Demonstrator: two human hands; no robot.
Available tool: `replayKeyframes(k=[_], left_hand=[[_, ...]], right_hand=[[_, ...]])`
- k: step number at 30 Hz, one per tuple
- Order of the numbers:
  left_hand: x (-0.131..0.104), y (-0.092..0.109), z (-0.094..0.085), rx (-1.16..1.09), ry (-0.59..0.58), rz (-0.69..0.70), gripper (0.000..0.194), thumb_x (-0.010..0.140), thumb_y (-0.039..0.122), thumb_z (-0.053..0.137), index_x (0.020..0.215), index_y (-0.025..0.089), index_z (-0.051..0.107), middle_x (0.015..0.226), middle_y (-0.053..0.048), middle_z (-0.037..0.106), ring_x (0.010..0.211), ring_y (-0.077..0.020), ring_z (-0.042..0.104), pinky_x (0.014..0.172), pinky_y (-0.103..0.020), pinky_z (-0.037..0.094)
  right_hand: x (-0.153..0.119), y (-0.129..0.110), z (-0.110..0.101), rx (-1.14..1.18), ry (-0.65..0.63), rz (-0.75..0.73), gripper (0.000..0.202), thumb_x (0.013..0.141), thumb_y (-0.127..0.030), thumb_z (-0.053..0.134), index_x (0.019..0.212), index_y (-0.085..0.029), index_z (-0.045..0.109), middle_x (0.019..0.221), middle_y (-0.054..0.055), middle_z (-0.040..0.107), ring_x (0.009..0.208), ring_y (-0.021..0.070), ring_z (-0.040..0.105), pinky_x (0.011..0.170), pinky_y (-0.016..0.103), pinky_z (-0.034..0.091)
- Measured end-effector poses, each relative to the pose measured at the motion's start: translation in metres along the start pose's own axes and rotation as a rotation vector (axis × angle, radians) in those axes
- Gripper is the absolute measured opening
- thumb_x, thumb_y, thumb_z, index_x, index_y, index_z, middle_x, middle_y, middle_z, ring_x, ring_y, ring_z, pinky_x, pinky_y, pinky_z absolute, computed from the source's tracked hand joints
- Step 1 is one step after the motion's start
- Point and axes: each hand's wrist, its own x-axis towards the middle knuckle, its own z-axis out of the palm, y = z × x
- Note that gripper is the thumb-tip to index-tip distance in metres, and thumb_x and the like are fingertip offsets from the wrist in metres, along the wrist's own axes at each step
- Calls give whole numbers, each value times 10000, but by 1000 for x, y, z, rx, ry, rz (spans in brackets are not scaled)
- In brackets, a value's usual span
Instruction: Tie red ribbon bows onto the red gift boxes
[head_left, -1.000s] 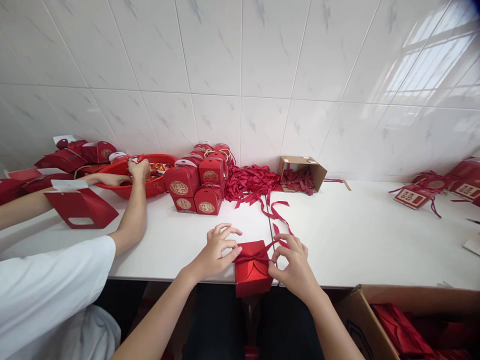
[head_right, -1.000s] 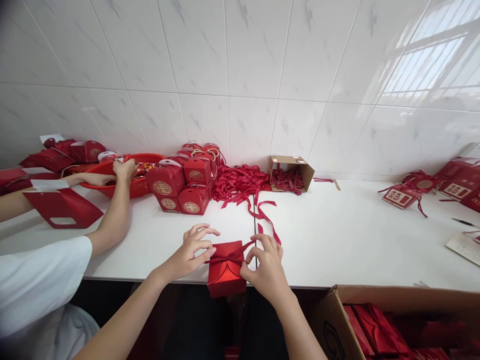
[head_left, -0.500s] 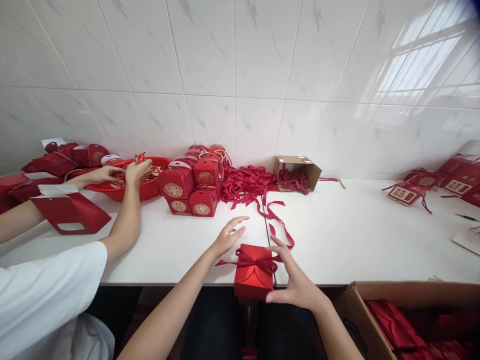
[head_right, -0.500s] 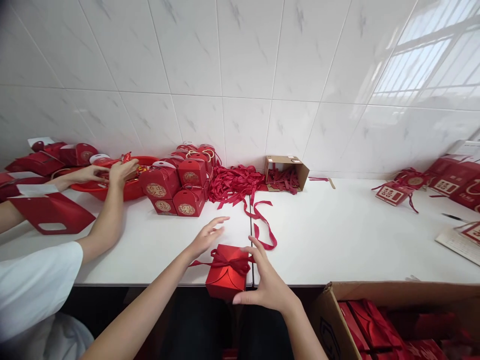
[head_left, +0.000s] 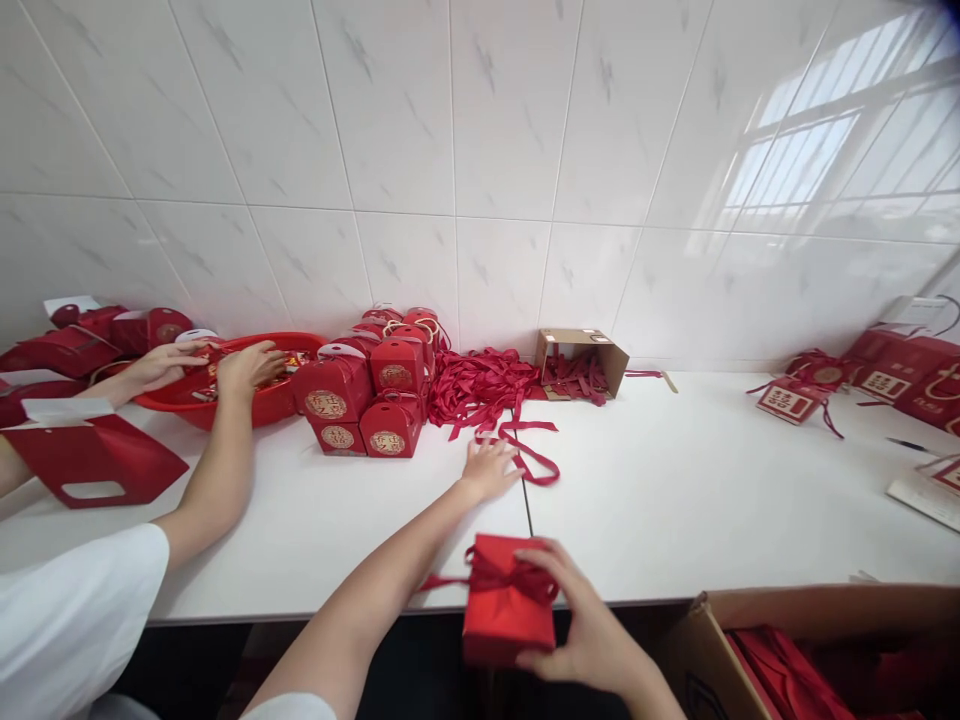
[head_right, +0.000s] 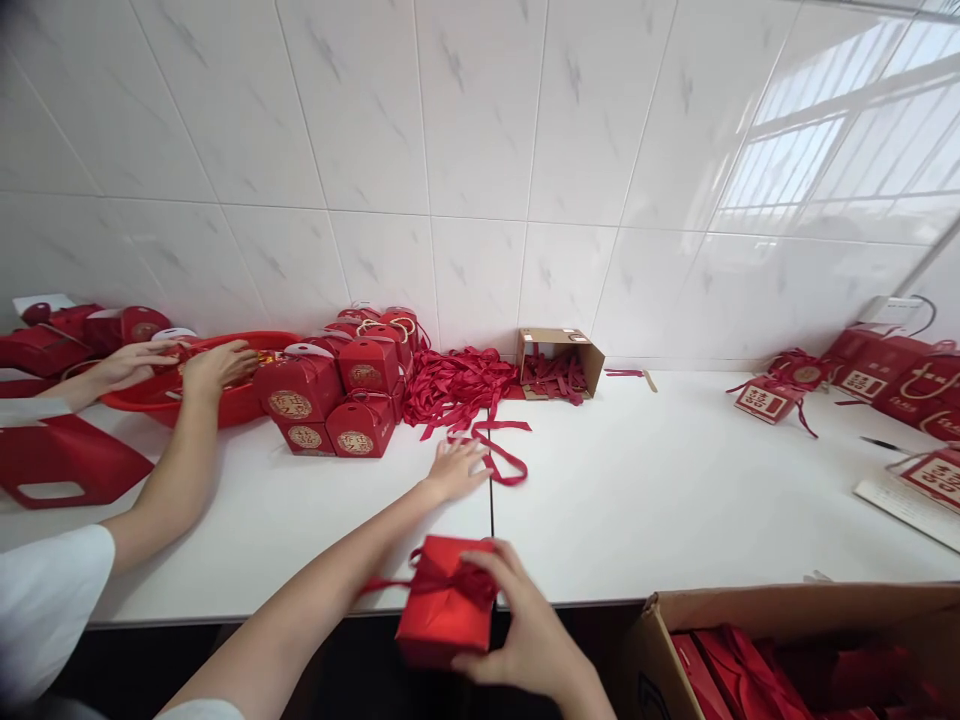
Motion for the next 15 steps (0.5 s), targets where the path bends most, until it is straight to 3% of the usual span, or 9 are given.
replayKeyframes(k=[1, 2, 4, 5, 6, 9, 12, 15], left_hand=[[-3, -9, -1, 19, 44, -81, 456, 879, 394, 535, 1282, 188, 482, 1391, -113, 430, 1253, -294, 424, 1034, -566, 313], [-6, -18, -3, 36, 83, -153, 437, 883, 373, 536, 1271, 177, 485, 1362, -115, 452, 1216, -284, 460, 1006, -547, 360], [-15, -32, -6, 59, 143, -250, 397, 886, 354, 538, 1239, 175, 506, 1311, -109, 494, 1152, -263, 511, 955, -509, 423], [-20, -37, -7, 67, 167, -271, 380, 886, 346, 539, 1223, 172, 516, 1289, -106, 510, 1127, -253, 528, 936, -493, 443], [-24, -41, -8, 71, 185, -278, 362, 887, 339, 540, 1207, 170, 527, 1267, -103, 525, 1104, -244, 542, 920, -479, 457], [-34, -41, -8, 65, 216, -236, 316, 893, 320, 534, 1171, 170, 548, 1215, -94, 558, 1044, -218, 572, 880, -441, 489], [-39, -34, -6, 35, 213, -167, 293, 899, 314, 527, 1155, 175, 557, 1191, -91, 571, 1007, -202, 586, 856, -416, 504], [-43, -25, -5, -3, 200, -123, 305, 895, 316, 533, 1160, 166, 552, 1183, -90, 574, 1002, -204, 589, 849, -418, 507]], right_hand=[[3, 9, -11, -55, 141, 32, 770, 599, -282, 743, 1313, -231, 460, 1355, 146, 402, 1263, 329, 412, 1038, 451, 352], [6, 20, -23, -132, 360, 112, 754, 621, -346, 724, 1310, -192, 459, 1325, 180, 423, 1241, 364, 420, 1016, 508, 355], [12, 42, -45, -349, 883, 460, 1017, 566, -505, 740, 1400, -96, 325, 1385, 299, 290, 1270, 505, 294, 961, 678, 274], [15, 52, -53, -446, 1034, 572, 1163, 540, -589, 729, 1447, -73, 214, 1438, 336, 158, 1300, 551, 175, 948, 730, 203], [18, 61, -57, -499, 1099, 601, 1206, 560, -634, 698, 1463, -57, 145, 1454, 352, 89, 1316, 553, 122, 948, 734, 187], [25, 78, -47, -521, 1055, 469, 1074, 657, -670, 596, 1448, -57, 207, 1473, 322, 88, 1339, 514, 120, 978, 692, 212], [31, 81, -11, -371, 884, 286, 782, 742, -618, 528, 1318, -95, 440, 1430, 267, 247, 1319, 459, 236, 984, 635, 289], [36, 73, 25, -258, 714, 193, 533, 804, -526, 501, 1175, -149, 565, 1309, 208, 440, 1242, 361, 405, 969, 539, 390]])
